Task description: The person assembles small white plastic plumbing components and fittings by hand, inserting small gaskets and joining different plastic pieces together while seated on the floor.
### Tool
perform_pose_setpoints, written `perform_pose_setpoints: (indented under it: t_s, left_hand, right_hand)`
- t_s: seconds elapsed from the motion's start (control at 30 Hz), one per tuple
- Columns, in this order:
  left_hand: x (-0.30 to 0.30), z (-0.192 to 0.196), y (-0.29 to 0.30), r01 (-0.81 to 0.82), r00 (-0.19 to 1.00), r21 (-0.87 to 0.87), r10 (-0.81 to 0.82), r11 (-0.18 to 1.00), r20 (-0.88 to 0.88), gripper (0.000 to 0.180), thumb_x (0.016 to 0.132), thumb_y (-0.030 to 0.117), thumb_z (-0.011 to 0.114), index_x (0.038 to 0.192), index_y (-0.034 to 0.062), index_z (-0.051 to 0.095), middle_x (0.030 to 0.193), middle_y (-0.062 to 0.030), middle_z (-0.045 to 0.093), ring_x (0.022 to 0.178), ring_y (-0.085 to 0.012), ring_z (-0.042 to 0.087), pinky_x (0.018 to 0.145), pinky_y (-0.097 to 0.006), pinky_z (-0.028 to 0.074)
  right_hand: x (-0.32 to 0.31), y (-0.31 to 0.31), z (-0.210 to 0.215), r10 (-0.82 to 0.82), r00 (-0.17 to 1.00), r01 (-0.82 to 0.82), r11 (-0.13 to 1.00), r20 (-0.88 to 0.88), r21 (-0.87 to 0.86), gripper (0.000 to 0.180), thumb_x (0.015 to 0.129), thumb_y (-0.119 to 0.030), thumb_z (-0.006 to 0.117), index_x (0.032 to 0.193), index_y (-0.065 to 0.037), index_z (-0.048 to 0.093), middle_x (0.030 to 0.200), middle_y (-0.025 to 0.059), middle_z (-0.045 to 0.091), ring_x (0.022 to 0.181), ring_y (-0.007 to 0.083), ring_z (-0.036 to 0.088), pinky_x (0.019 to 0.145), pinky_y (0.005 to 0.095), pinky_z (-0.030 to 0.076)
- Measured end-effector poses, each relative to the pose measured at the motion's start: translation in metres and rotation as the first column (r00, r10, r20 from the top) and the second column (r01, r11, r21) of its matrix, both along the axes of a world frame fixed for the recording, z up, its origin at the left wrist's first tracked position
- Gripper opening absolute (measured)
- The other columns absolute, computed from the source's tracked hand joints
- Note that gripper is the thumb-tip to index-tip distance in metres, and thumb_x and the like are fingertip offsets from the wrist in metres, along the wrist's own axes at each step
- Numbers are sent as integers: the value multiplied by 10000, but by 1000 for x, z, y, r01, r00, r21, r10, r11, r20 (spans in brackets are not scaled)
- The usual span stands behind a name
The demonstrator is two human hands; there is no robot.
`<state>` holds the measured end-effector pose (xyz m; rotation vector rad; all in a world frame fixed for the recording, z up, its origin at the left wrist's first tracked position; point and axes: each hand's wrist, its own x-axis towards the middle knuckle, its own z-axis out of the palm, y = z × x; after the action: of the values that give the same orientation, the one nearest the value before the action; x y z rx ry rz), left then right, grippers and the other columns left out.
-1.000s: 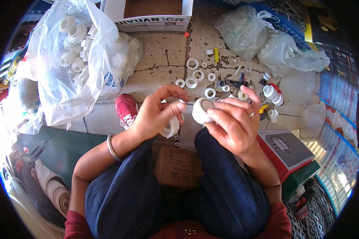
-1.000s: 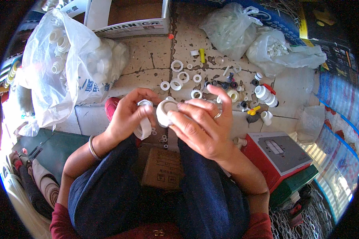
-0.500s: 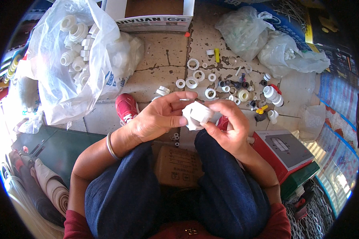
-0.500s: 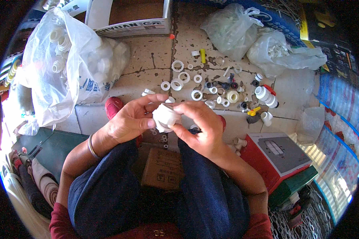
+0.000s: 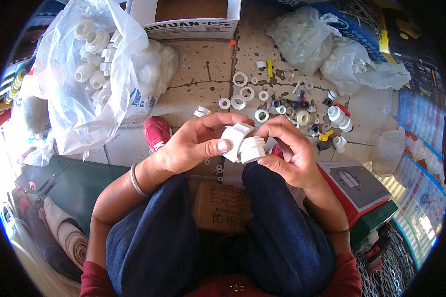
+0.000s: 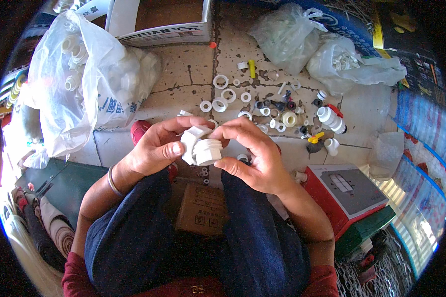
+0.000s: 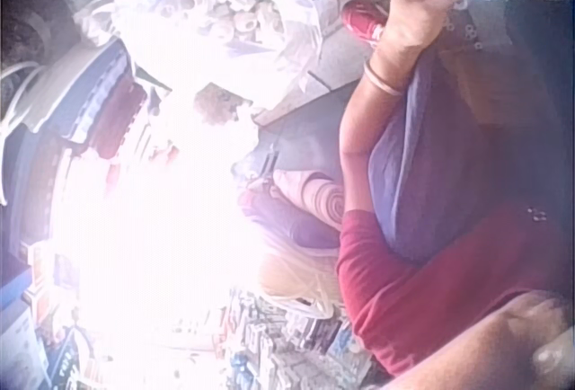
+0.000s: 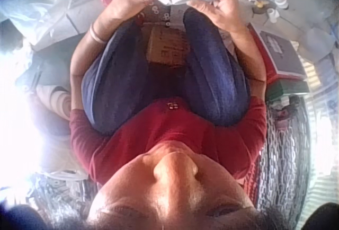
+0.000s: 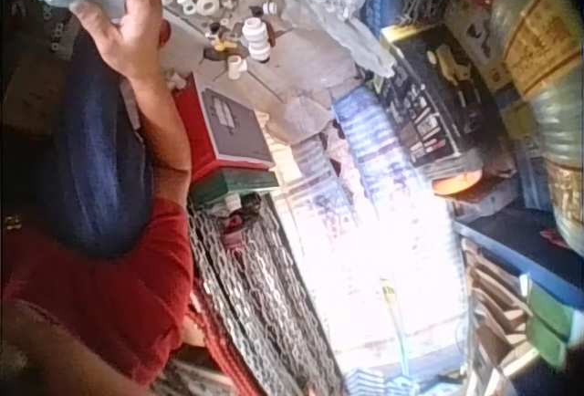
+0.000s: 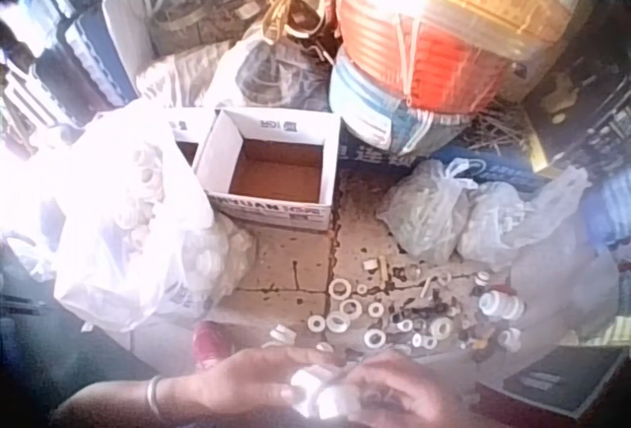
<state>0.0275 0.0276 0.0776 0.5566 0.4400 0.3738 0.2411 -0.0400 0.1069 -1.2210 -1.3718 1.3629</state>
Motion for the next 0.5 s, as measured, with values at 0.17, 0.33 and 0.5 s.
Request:
perform_pose_setpoints:
  t_s: [0.17, 0.33, 0.5]
  left_hand:
    - [-3, 4, 0, 20, 996, 57, -15, 998, -84, 594, 836, 270, 644, 1292, -16, 393, 1283, -132, 470, 1177, -216, 465, 1000, -353, 363]
    - [1, 9, 0, -64, 991, 103, 76, 993, -108, 538, 834, 191, 653, 1274, 0, 411, 1241, -102, 492, 1140, -209, 491, 966, -336, 399]
    - [0, 11, 1, -19, 978, 159, 52, 987, -203, 627, 828, 306, 652, 1285, -24, 378, 1269, -125, 468, 1160, -201, 473, 977, -335, 385]
  right_hand:
    - [-4, -1, 16, -65, 986, 85, 988, 153, -129, 320, 768, -79, 676, 1068, -24, 579, 972, 103, 588, 864, 183, 589, 753, 287, 455]
    - [-10, -3, 12, -132, 950, 94, 985, 282, 146, 387, 735, -99, 712, 1087, -33, 565, 1010, 131, 577, 887, 243, 595, 761, 321, 474]
    - [-16, 1, 11, -173, 878, 40, 956, 447, 292, 399, 706, -114, 741, 1069, -48, 587, 1021, 117, 582, 872, 258, 607, 713, 325, 502]
